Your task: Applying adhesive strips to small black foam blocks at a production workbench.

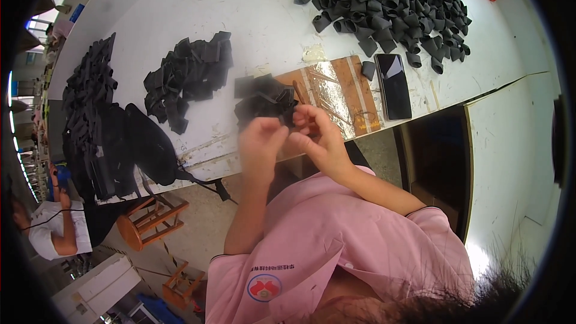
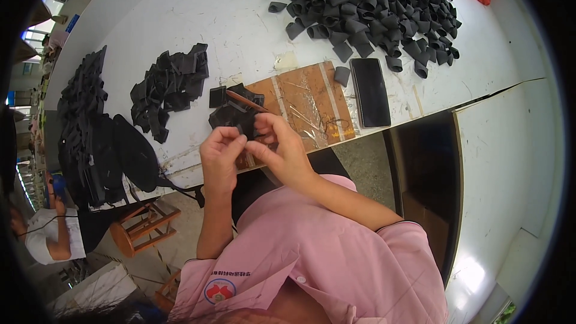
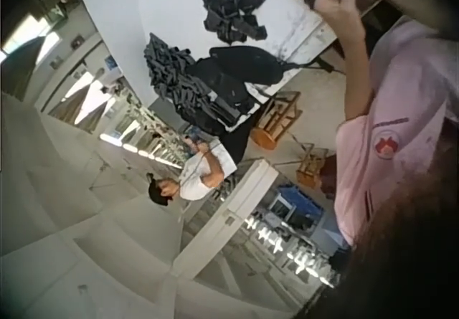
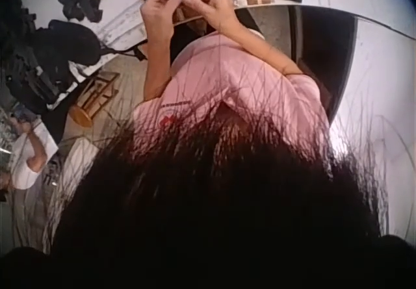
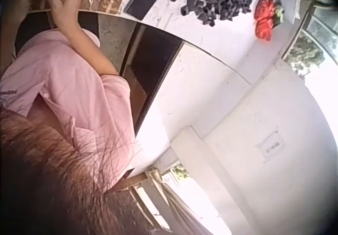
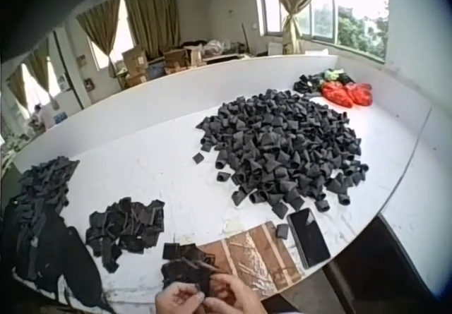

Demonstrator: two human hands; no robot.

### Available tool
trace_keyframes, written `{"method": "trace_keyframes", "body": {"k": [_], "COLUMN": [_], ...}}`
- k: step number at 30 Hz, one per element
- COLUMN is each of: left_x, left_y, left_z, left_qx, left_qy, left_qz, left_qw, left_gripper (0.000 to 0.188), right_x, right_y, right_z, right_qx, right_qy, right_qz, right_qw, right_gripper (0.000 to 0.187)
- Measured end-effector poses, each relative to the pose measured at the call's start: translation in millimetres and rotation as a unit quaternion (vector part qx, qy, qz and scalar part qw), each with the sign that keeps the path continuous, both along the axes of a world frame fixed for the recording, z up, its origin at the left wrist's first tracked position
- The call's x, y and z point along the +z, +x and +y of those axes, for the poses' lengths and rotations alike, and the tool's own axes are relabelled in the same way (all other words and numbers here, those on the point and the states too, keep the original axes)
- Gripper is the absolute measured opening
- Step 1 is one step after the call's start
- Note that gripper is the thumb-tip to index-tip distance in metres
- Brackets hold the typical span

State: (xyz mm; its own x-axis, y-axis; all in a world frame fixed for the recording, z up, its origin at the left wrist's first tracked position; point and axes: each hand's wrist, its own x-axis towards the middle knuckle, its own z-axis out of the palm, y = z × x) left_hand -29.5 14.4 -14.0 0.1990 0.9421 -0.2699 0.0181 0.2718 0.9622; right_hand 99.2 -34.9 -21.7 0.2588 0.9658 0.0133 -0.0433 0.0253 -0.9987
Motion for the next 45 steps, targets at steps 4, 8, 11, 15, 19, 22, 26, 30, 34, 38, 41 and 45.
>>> {"method": "trace_keyframes", "body": {"k": [4,8,11,15,19,22,26,30,34,38,41,45], "left_x": [13.1,16.2,22.1,20.3,21.6,22.9,19.5,19.9,11.8,12.0,30.6,31.4], "left_y": [6.2,4.9,3.0,-1.5,-4.1,-7.2,-3.3,7.9,18.9,23.1,14.7,12.1], "left_z": [-12.9,-12.9,-9.6,-7.8,-9.4,-9.9,-12.1,-24.2,-31.4,-30.3,-19.8,-18.5], "left_qx": [-0.008,-0.042,-0.029,-0.069,-0.107,-0.115,-0.064,-0.01,0.029,0.125,0.084,0.029], "left_qy": [-0.135,-0.166,-0.209,-0.214,-0.18,-0.165,-0.125,0.018,0.238,0.411,-0.095,-0.068], "left_qz": [-0.234,-0.339,-0.369,-0.321,-0.251,-0.226,-0.156,-0.041,0.1,0.228,-0.283,-0.252], "left_qw": [0.963,0.925,0.905,0.92,0.945,0.953,0.978,0.999,0.966,0.874,0.951,0.965], "left_gripper": [0.012,0.014,0.014,0.014,0.011,0.01,0.007,0.004,0.004,0.009,0.011,0.013], "right_x": [7.9,11.5,22.6,14.7,18.4,17.4,22.6,33.0,17.7,12.8,11.3,17.8], "right_y": [4.9,18.6,20.7,27.8,27.7,27.4,14.5,8.1,3.9,-0.4,4.5,17.7], "right_z": [4.6,3.2,5.1,5.1,5.9,5.7,2.7,-3.0,2.5,7.6,5.8,7.9], "right_qx": [0.027,0.109,0.126,0.173,0.197,0.201,-0.022,-0.002,-0.039,-0.082,-0.036,0.111], "right_qy": [-0.014,-0.079,-0.113,-0.131,-0.135,-0.136,-0.005,0.086,0.169,0.205,0.022,-0.105], "right_qz": [0.233,0.236,0.339,0.356,0.355,0.323,-0.228,-0.159,-0.237,-0.353,-0.106,0.489], "right_qw": [0.972,0.962,0.925,0.909,0.904,0.915,0.974,0.984,0.956,0.909,0.993,0.859], "right_gripper": [0.021,0.013,0.014,0.014,0.014,0.013,0.015,0.019,0.017,0.013,0.005,0.006]}}
